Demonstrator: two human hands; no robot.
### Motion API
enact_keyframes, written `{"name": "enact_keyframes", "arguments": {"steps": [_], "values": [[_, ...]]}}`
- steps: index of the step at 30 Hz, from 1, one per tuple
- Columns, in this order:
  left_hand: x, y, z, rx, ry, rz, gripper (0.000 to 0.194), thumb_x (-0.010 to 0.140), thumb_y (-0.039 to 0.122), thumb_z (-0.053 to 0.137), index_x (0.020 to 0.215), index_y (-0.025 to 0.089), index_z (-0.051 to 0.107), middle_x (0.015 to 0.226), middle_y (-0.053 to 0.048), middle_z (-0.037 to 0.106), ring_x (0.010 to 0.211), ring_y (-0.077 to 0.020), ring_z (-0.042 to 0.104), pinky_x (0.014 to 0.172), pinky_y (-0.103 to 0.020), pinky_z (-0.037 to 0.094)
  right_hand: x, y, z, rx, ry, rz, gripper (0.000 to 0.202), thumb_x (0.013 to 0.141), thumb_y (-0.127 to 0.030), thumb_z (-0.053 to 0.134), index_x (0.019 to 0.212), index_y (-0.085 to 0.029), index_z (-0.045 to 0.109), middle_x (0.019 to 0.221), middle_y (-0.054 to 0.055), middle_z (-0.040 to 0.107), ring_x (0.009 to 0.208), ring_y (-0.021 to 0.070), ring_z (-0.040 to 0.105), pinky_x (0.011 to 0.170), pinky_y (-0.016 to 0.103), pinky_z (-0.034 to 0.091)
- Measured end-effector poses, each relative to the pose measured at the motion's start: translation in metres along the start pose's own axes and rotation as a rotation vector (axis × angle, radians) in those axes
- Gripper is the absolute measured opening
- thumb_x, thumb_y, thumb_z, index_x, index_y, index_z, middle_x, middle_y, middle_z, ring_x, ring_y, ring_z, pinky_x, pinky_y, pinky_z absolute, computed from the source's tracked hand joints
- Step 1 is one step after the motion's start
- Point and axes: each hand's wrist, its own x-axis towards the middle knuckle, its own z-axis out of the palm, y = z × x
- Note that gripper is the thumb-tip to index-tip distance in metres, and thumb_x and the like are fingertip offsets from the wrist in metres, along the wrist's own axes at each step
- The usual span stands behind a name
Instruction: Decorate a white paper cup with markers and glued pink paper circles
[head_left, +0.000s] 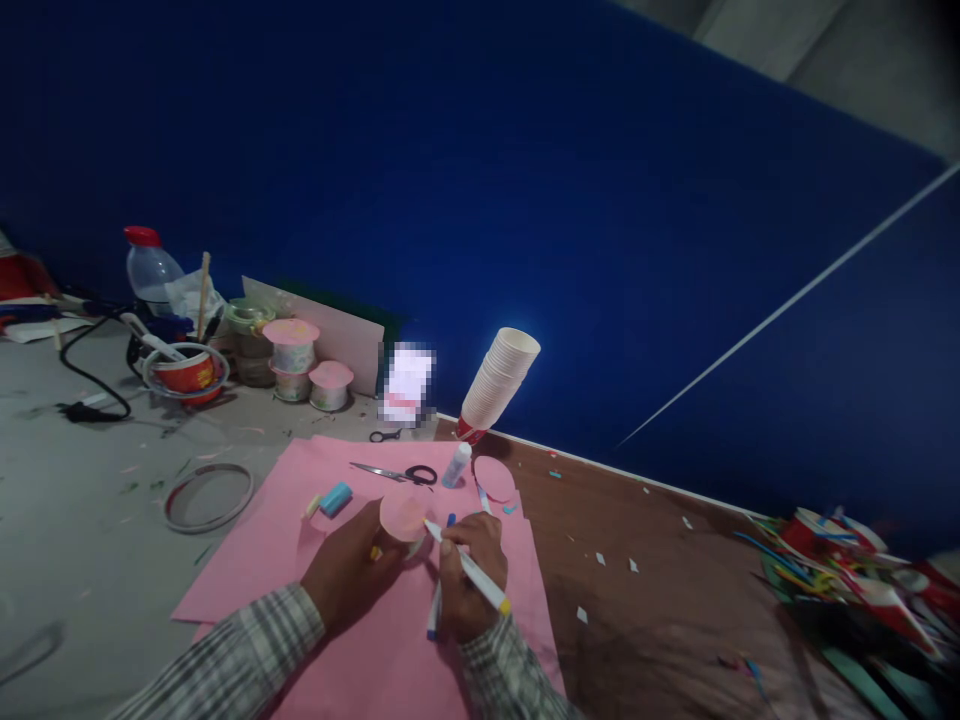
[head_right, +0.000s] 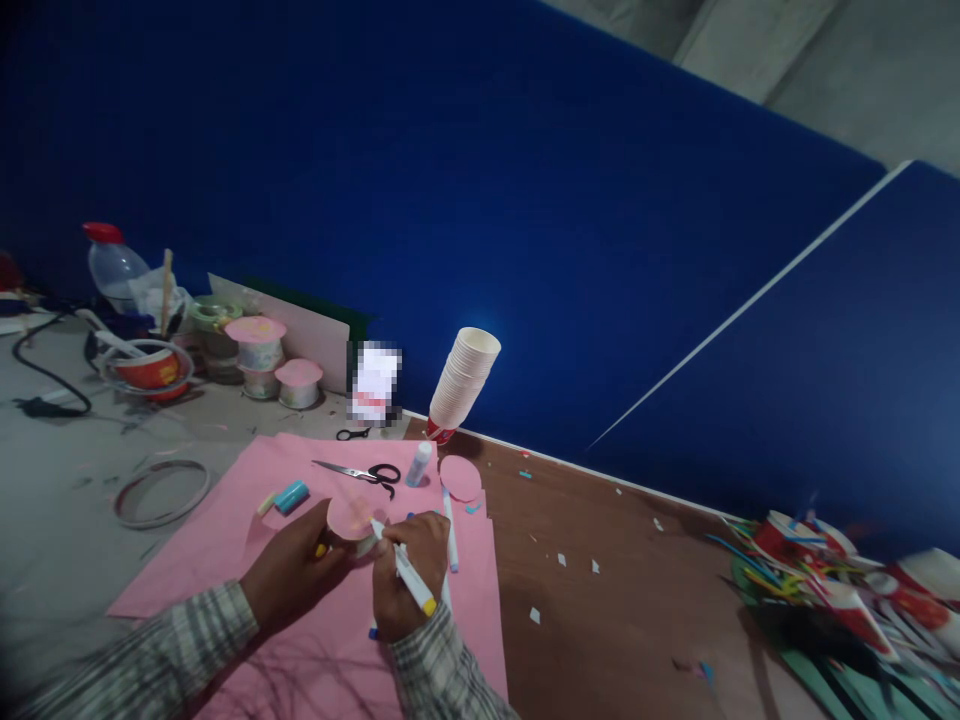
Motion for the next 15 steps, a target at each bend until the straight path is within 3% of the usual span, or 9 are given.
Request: {"name": "enact_keyframes", "arguments": {"steps": [11, 15], "values": [[0.0004, 0.0001, -0.0014, 0.024, -0.03, -0.011, 0.016, 0.057, 0.026, 0.058, 0.071, 0.028, 0.052, 0.056, 0.011, 0.057, 0.051, -0.013, 0.053, 0.046, -0.024, 0.038, -0.0034, -0.0096, -0.0004, 0.036, -0.066, -0.005, 0.01, 0.076, -0.023, 0.053, 0.07, -0.028, 0.058, 0.058, -0.001, 0.06, 0.054, 0.0243, 0.058, 0.057, 0.043, 0.049], [0.0011, -0.0014, -0.0001, 0.036, -0.013, -0.004, 0.016, 0.058, 0.026, 0.059, 0.073, 0.028, 0.053, 0.06, 0.01, 0.059, 0.051, -0.0129, 0.053, 0.046, -0.024, 0.038, -0.0012, -0.0028, 0.0002, 0.063, -0.011, 0.082, 0.02, 0.084, -0.033, 0.045, 0.096, -0.03, 0.061, 0.06, 0.0, 0.064, 0.054, 0.0256, 0.061, 0.053, 0.043, 0.051]]}}
